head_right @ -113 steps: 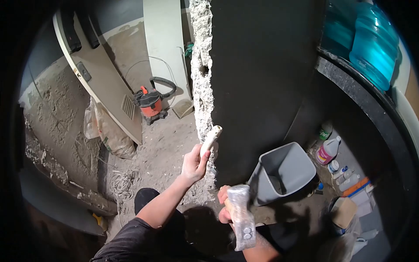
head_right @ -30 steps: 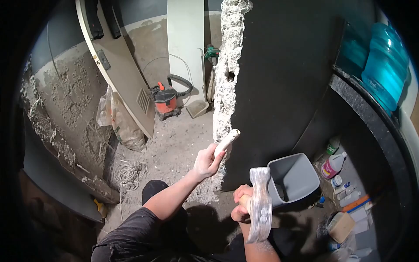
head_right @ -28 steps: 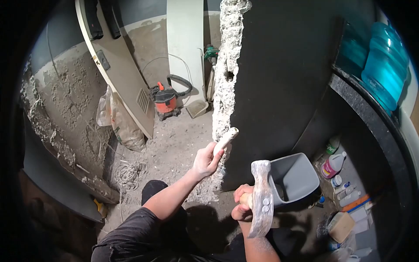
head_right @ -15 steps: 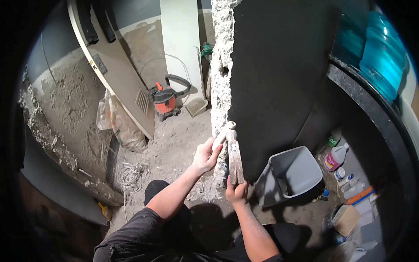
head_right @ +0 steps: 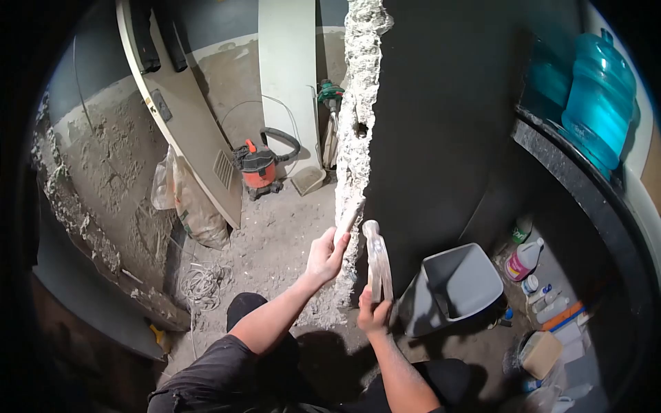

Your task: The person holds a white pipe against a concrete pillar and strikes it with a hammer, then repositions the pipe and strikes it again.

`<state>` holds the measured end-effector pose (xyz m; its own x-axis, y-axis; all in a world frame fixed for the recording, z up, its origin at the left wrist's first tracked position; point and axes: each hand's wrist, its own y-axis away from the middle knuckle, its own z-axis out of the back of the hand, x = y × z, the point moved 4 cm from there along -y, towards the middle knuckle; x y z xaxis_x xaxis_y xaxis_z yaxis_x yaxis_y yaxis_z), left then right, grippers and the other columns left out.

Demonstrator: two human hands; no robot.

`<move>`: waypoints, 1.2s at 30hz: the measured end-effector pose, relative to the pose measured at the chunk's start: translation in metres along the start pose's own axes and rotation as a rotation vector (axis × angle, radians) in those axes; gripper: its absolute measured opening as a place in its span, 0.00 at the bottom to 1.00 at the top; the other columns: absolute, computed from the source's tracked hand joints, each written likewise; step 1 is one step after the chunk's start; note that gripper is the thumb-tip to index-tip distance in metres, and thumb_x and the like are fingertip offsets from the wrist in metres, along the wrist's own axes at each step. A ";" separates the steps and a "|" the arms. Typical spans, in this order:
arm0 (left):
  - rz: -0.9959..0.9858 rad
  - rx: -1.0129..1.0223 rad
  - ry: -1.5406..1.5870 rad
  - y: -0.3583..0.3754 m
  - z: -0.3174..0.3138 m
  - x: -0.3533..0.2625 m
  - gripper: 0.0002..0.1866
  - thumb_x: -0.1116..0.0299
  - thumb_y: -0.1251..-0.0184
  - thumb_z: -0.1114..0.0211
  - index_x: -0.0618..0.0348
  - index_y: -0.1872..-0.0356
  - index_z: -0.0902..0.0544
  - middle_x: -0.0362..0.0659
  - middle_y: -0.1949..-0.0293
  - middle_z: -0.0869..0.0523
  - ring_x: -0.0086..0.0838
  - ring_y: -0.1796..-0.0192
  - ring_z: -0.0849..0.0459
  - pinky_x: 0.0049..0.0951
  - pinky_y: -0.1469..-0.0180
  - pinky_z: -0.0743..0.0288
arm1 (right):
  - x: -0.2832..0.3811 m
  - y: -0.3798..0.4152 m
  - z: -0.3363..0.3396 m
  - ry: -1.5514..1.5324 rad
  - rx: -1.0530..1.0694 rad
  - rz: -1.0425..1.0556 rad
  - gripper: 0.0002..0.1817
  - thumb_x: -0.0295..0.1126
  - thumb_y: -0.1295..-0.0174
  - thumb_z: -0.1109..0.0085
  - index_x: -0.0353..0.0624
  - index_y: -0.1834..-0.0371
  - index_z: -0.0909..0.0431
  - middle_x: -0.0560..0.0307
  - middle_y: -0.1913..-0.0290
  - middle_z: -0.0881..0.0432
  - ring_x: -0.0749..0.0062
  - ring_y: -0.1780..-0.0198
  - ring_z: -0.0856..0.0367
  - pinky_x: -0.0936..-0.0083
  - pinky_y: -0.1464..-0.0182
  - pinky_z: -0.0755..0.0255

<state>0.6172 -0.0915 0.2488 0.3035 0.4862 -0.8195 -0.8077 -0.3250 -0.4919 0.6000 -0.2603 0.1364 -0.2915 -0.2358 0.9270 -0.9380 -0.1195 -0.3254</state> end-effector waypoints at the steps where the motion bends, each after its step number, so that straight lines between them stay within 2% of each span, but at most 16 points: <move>1: 0.007 0.000 0.087 0.009 -0.004 0.002 0.16 0.57 0.25 0.40 0.62 0.53 0.19 0.53 0.76 0.17 0.44 0.74 0.15 0.40 0.70 0.25 | 0.014 0.002 -0.001 -0.022 0.055 0.047 0.31 0.65 0.32 0.48 0.44 0.65 0.33 0.67 0.77 0.34 0.84 0.79 0.38 0.85 0.78 0.46; 3: -0.229 0.042 0.053 0.025 -0.010 -0.007 0.14 0.60 0.25 0.39 0.62 0.58 0.20 0.48 0.80 0.21 0.36 0.76 0.18 0.34 0.72 0.27 | 0.031 0.005 0.003 0.000 0.082 0.175 0.36 0.71 0.36 0.49 0.43 0.63 0.33 0.65 0.75 0.34 0.84 0.78 0.37 0.85 0.77 0.45; 4: -0.202 0.140 0.005 0.031 -0.013 -0.007 0.14 0.60 0.25 0.39 0.62 0.53 0.21 0.47 0.79 0.21 0.35 0.77 0.18 0.33 0.72 0.26 | 0.036 0.005 0.006 0.038 0.088 0.205 0.38 0.73 0.38 0.50 0.41 0.63 0.32 0.64 0.75 0.32 0.83 0.78 0.36 0.85 0.77 0.44; 8: -0.201 0.072 0.040 0.035 -0.018 0.001 0.14 0.60 0.25 0.39 0.61 0.50 0.22 0.47 0.78 0.20 0.37 0.78 0.18 0.35 0.73 0.26 | 0.050 0.006 0.014 0.054 0.097 0.219 0.39 0.74 0.37 0.52 0.40 0.63 0.32 0.63 0.76 0.32 0.81 0.78 0.35 0.83 0.76 0.42; 11: -0.157 0.097 0.019 0.031 -0.015 0.008 0.14 0.60 0.24 0.40 0.61 0.50 0.21 0.48 0.78 0.20 0.38 0.77 0.18 0.35 0.72 0.26 | 0.049 0.006 0.021 0.134 0.081 0.258 0.39 0.73 0.36 0.53 0.39 0.64 0.32 0.62 0.77 0.32 0.80 0.78 0.35 0.83 0.76 0.41; 18: -0.144 0.077 0.031 0.017 -0.012 0.010 0.13 0.59 0.25 0.41 0.60 0.58 0.21 0.53 0.78 0.19 0.47 0.76 0.17 0.40 0.72 0.27 | 0.061 0.009 0.004 -0.046 0.075 0.184 0.40 0.74 0.36 0.54 0.39 0.63 0.33 0.60 0.74 0.31 0.80 0.77 0.34 0.82 0.75 0.39; 21: -0.159 0.066 0.040 0.016 -0.013 0.012 0.12 0.60 0.25 0.41 0.60 0.60 0.21 0.54 0.78 0.20 0.49 0.75 0.18 0.41 0.72 0.27 | 0.086 0.014 0.004 -0.014 0.088 0.297 0.40 0.76 0.37 0.56 0.41 0.63 0.35 0.61 0.73 0.32 0.77 0.76 0.33 0.80 0.74 0.37; 24: -0.175 0.077 0.036 0.015 -0.011 0.012 0.13 0.60 0.25 0.41 0.60 0.60 0.21 0.54 0.78 0.20 0.49 0.76 0.18 0.41 0.73 0.28 | 0.090 0.011 -0.001 -0.135 0.200 0.611 0.41 0.76 0.37 0.62 0.41 0.63 0.35 0.59 0.73 0.29 0.75 0.76 0.32 0.78 0.71 0.36; 25: -0.171 0.084 0.047 0.014 -0.011 0.013 0.13 0.60 0.25 0.41 0.60 0.60 0.21 0.53 0.79 0.20 0.49 0.77 0.18 0.41 0.73 0.28 | 0.081 0.010 -0.004 -0.160 0.225 0.672 0.39 0.73 0.33 0.63 0.40 0.63 0.35 0.59 0.75 0.29 0.74 0.75 0.30 0.78 0.71 0.36; 27: -0.176 0.108 0.055 0.013 -0.014 0.012 0.13 0.60 0.25 0.41 0.60 0.60 0.21 0.53 0.79 0.20 0.49 0.77 0.19 0.41 0.73 0.28 | 0.040 0.010 0.012 0.286 0.251 0.582 0.34 0.67 0.28 0.63 0.41 0.65 0.34 0.58 0.76 0.29 0.74 0.75 0.30 0.77 0.72 0.36; 28: -0.154 0.105 0.023 0.014 -0.014 0.012 0.12 0.60 0.25 0.41 0.60 0.60 0.21 0.53 0.79 0.20 0.49 0.78 0.19 0.41 0.73 0.28 | 0.030 0.010 0.008 0.604 0.129 0.609 0.32 0.63 0.25 0.62 0.42 0.68 0.33 0.60 0.78 0.31 0.76 0.77 0.31 0.78 0.74 0.37; 29: -0.135 0.098 -0.007 0.014 -0.014 0.012 0.12 0.60 0.25 0.41 0.60 0.60 0.21 0.53 0.80 0.20 0.48 0.78 0.19 0.41 0.73 0.28 | -0.067 0.014 0.026 0.425 0.004 -0.041 0.32 0.63 0.26 0.61 0.44 0.72 0.33 0.63 0.79 0.32 0.78 0.79 0.34 0.79 0.75 0.40; 31: -0.161 0.091 -0.022 0.012 -0.014 0.009 0.11 0.61 0.25 0.41 0.59 0.60 0.21 0.52 0.79 0.20 0.48 0.78 0.18 0.41 0.73 0.28 | 0.014 0.011 -0.001 0.221 0.056 0.210 0.33 0.65 0.28 0.58 0.44 0.75 0.33 0.64 0.79 0.32 0.80 0.80 0.35 0.79 0.77 0.41; 34: -0.143 0.078 -0.048 0.018 -0.014 0.001 0.09 0.62 0.25 0.40 0.58 0.59 0.21 0.52 0.77 0.20 0.48 0.77 0.18 0.43 0.73 0.27 | 0.027 0.013 0.014 0.222 0.097 0.319 0.35 0.69 0.31 0.57 0.43 0.72 0.33 0.64 0.79 0.33 0.80 0.80 0.36 0.79 0.77 0.42; 35: -0.141 0.076 -0.043 0.019 -0.016 0.001 0.09 0.62 0.25 0.40 0.58 0.59 0.21 0.52 0.77 0.20 0.48 0.77 0.18 0.43 0.73 0.27 | 0.079 0.010 0.006 0.303 0.190 0.425 0.37 0.72 0.34 0.56 0.42 0.68 0.33 0.63 0.79 0.32 0.78 0.79 0.35 0.80 0.77 0.41; 36: -0.177 0.038 -0.059 0.019 -0.017 -0.001 0.10 0.62 0.25 0.40 0.58 0.59 0.21 0.51 0.78 0.20 0.48 0.77 0.18 0.42 0.73 0.27 | 0.089 0.010 0.008 0.174 0.224 0.490 0.27 0.58 0.35 0.49 0.41 0.68 0.31 0.59 0.76 0.30 0.71 0.78 0.31 0.76 0.74 0.37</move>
<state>0.6105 -0.1123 0.2349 0.4133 0.5801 -0.7020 -0.7633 -0.1997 -0.6144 0.5663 -0.2906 0.2144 -0.7275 -0.1550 0.6684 -0.6279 -0.2422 -0.7397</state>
